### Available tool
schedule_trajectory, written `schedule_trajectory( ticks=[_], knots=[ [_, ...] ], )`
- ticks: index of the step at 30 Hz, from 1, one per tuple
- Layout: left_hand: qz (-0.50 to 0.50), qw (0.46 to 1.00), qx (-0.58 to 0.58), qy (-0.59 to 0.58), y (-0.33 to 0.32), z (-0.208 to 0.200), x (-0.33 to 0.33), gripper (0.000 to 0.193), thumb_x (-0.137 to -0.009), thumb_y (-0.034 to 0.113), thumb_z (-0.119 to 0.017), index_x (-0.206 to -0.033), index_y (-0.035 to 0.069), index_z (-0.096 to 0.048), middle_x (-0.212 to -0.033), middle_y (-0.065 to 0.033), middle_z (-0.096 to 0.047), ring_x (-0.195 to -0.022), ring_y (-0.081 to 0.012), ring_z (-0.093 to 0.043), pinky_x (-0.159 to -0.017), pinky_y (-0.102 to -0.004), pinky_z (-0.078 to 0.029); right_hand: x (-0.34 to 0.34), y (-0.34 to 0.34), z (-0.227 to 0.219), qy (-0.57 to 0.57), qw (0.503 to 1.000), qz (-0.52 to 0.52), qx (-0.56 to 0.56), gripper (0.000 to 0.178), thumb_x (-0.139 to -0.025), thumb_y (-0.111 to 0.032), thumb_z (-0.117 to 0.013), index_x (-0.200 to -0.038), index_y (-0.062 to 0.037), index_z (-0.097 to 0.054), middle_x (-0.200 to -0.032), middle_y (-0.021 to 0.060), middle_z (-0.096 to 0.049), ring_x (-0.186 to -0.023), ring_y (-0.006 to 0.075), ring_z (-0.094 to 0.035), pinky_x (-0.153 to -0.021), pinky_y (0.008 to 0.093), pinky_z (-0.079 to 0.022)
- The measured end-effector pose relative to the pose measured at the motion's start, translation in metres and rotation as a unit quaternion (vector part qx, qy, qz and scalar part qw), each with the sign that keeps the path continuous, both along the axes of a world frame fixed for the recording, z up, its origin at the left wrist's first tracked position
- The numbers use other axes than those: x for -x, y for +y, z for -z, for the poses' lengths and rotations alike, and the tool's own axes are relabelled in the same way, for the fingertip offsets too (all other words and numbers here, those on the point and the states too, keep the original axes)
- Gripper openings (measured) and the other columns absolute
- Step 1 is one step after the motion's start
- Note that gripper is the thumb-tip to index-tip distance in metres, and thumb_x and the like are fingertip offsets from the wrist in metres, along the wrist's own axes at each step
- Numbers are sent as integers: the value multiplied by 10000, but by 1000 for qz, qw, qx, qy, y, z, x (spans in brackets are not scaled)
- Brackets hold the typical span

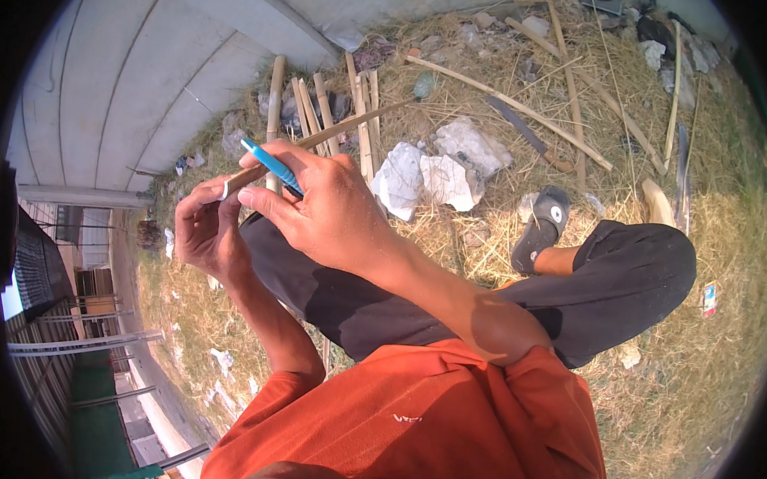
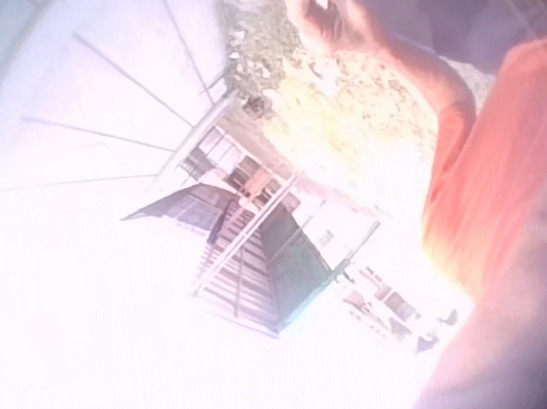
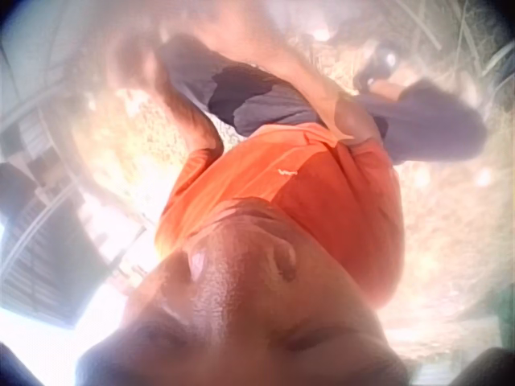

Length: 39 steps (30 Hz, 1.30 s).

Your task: The person sits on the ground and uses a knife to shave the surface of a long bamboo stick, removing thin strips of bark. The person holds the stick with one hand and scrapes along its length with the other, occasionally rotating the stick to work different sides.

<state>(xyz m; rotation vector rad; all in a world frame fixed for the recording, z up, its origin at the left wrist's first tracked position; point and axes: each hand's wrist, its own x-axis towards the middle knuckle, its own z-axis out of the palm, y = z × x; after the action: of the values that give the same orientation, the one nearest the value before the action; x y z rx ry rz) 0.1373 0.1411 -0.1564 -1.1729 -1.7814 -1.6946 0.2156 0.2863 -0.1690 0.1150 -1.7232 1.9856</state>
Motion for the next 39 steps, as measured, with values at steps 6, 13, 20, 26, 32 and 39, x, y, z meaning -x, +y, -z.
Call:
schedule_trajectory(
  ticks=[6,13,20,26,32,39],
  knots=[
    [29,996,67,41,-8,-5,5,212,-718,-158,-691,-863,-31,-604,-843,-158,-675,-817,-229,-644,-735,-309,-503,18,9,7,65,996,-56,9,144,-827,-118,-706,-920,-15,-665,-669,43,-643,-584,79,-561,-551,255,-436],
    [35,993,88,77,-1,-9,5,212,-716,-151,-694,-872,-35,-609,-827,-161,-678,-799,-230,-646,-722,-303,-495,19,18,14,48,958,-154,236,102,-854,-98,-696,-896,-11,-663,-619,-18,-569,-527,49,-482,-487,222,-382],
    [-23,1000,15,13,-8,-3,7,219,-741,-146,-692,-900,-38,-587,-867,-180,-666,-833,-225,-641,-776,-327,-508,32,54,57,1,892,-14,452,134,-921,-161,-619,-965,-41,-578,-530,-89,-340,-413,13,-280,-390,204,-233],
    [2,1000,25,18,-13,3,7,234,-738,-136,-702,-909,-27,-585,-868,-174,-662,-850,-229,-637,-775,-326,-502,15,41,30,-27,986,-40,157,258,-861,-154,-710,-1058,8,-672,-526,-97,-405,-459,-3,-320,-431,206,-235],
    [30,995,78,48,-11,0,6,216,-747,-135,-686,-899,-25,-577,-883,-184,-654,-861,-242,-633,-775,-339,-506,28,15,18,-11,993,-56,101,151,-845,-147,-728,-927,-23,-705,-543,-91,-411,-526,17,-337,-497,220,-295],
    [9,998,39,52,-13,3,4,232,-712,-155,-695,-874,-26,-591,-842,-159,-668,-816,-231,-638,-751,-322,-487,43,40,47,-114,967,226,6,226,-841,-217,-718,-761,-18,-648,-486,29,-479,-463,97,-455,-468,295,-354]
  ],
)
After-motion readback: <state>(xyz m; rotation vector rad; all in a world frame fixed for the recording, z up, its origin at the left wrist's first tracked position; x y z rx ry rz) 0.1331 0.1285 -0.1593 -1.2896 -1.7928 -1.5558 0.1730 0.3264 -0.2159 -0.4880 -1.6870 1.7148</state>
